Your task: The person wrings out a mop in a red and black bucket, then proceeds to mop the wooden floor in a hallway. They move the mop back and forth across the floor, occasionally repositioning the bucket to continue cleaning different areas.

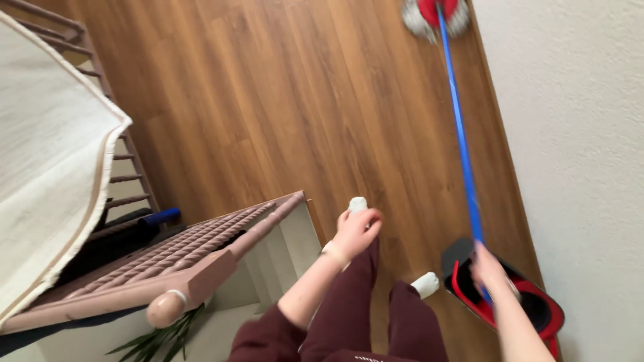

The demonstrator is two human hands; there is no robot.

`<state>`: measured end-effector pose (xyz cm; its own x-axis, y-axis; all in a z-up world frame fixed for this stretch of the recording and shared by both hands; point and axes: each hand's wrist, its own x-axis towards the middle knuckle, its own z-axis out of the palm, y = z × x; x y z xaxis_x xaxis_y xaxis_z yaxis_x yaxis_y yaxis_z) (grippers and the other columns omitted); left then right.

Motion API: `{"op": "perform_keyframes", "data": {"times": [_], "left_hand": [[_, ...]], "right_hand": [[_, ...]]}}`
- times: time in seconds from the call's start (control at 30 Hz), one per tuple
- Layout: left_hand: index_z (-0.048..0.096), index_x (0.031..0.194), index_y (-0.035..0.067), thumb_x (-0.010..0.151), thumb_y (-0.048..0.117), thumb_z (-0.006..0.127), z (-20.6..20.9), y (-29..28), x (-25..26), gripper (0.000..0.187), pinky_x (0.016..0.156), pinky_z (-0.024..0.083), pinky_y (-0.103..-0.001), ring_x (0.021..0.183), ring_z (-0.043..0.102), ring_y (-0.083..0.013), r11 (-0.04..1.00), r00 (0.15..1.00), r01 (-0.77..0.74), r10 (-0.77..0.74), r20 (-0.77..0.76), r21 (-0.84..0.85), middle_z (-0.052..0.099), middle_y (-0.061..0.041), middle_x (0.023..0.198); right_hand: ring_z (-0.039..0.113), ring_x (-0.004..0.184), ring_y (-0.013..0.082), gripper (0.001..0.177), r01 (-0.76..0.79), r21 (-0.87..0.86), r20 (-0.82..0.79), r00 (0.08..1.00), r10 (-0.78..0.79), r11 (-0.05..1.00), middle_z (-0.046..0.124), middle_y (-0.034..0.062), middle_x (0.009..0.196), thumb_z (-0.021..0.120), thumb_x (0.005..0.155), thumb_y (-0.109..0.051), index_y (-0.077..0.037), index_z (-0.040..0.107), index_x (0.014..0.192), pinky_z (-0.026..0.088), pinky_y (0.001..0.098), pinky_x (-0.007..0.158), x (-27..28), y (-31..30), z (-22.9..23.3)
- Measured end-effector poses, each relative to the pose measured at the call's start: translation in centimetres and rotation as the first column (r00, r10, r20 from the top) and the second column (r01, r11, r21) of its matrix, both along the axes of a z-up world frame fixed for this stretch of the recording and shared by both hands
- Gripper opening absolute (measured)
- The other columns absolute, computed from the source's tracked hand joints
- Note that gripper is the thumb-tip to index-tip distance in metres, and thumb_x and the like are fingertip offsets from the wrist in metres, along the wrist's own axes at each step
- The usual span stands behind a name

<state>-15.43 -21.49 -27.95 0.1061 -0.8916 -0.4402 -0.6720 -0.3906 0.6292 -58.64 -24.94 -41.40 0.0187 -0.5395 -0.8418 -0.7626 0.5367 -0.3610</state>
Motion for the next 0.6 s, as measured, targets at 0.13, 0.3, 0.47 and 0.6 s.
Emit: {"op": "perform_keyframes", "data": {"times": [0.13, 0.3, 0.47, 0.6], "left_hand": [[0.067, 0.120, 0.029, 0.100, 0.038, 0.055, -1.3, -6.3, -4.3, 0.024, 0.106, 0.049, -0.048, 0.119, 0.067, -0.0279, 0.977, 0.937, -0.086, 0.145, -0.316, 0.194, 0.074, -0.001, 0.118], [0.064, 0.130, 0.019, 0.101, 0.053, 0.055, -12.0, -5.3, -13.0, 0.046, 0.109, 0.049, -0.049, 0.128, 0.062, -0.0334, 0.935, 0.913, -0.101, 0.223, -0.342, 0.341, 0.070, -0.013, 0.129], [0.052, 0.148, 0.015, 0.098, 0.080, 0.050, -23.3, 2.2, -30.3, 0.082, 0.115, 0.046, -0.046, 0.137, 0.055, -0.0331, 0.808, 0.838, -0.159, 0.414, -0.355, 0.567, 0.061, -0.017, 0.144], [0.050, 0.110, 0.010, 0.097, 0.065, 0.047, -19.4, 12.3, -46.8, 0.057, 0.074, 0.039, -0.036, 0.087, 0.054, -0.0258, 0.515, 0.476, -0.465, 0.831, -0.287, 0.720, 0.056, -0.013, 0.098]], "right_hand": [[0.056, 0.041, 0.0236, 0.041, 0.354, 0.026, 0.312, 0.886, -0.344, 0.935, 0.059, 0.0133, 0.066, 0.057, 0.110, -0.044, -0.004, 0.062, 0.109, 0.048, 0.0403, 0.025, 10.1, -8.3, -3.3], [0.049, 0.042, 0.0128, 0.050, 0.484, 0.149, 0.312, 0.804, -0.506, 0.862, 0.053, 0.0045, 0.066, 0.054, 0.108, -0.055, -0.005, 0.059, 0.105, 0.044, 0.0292, 0.028, 6.7, -3.0, -1.2], [0.049, 0.049, 0.0137, 0.051, 0.467, 0.160, 0.218, 0.843, -0.492, 0.870, 0.050, 0.0066, 0.068, 0.047, 0.108, -0.046, 0.003, 0.058, 0.102, 0.041, 0.0301, 0.033, -5.4, 13.7, 6.6], [0.048, 0.035, 0.0215, 0.051, 0.540, 0.272, 0.071, 0.814, -0.576, 0.796, 0.050, 0.0070, 0.051, 0.049, 0.104, -0.052, -0.009, 0.057, 0.078, 0.038, 0.0368, 0.031, -18.5, 29.4, 11.2]]}}
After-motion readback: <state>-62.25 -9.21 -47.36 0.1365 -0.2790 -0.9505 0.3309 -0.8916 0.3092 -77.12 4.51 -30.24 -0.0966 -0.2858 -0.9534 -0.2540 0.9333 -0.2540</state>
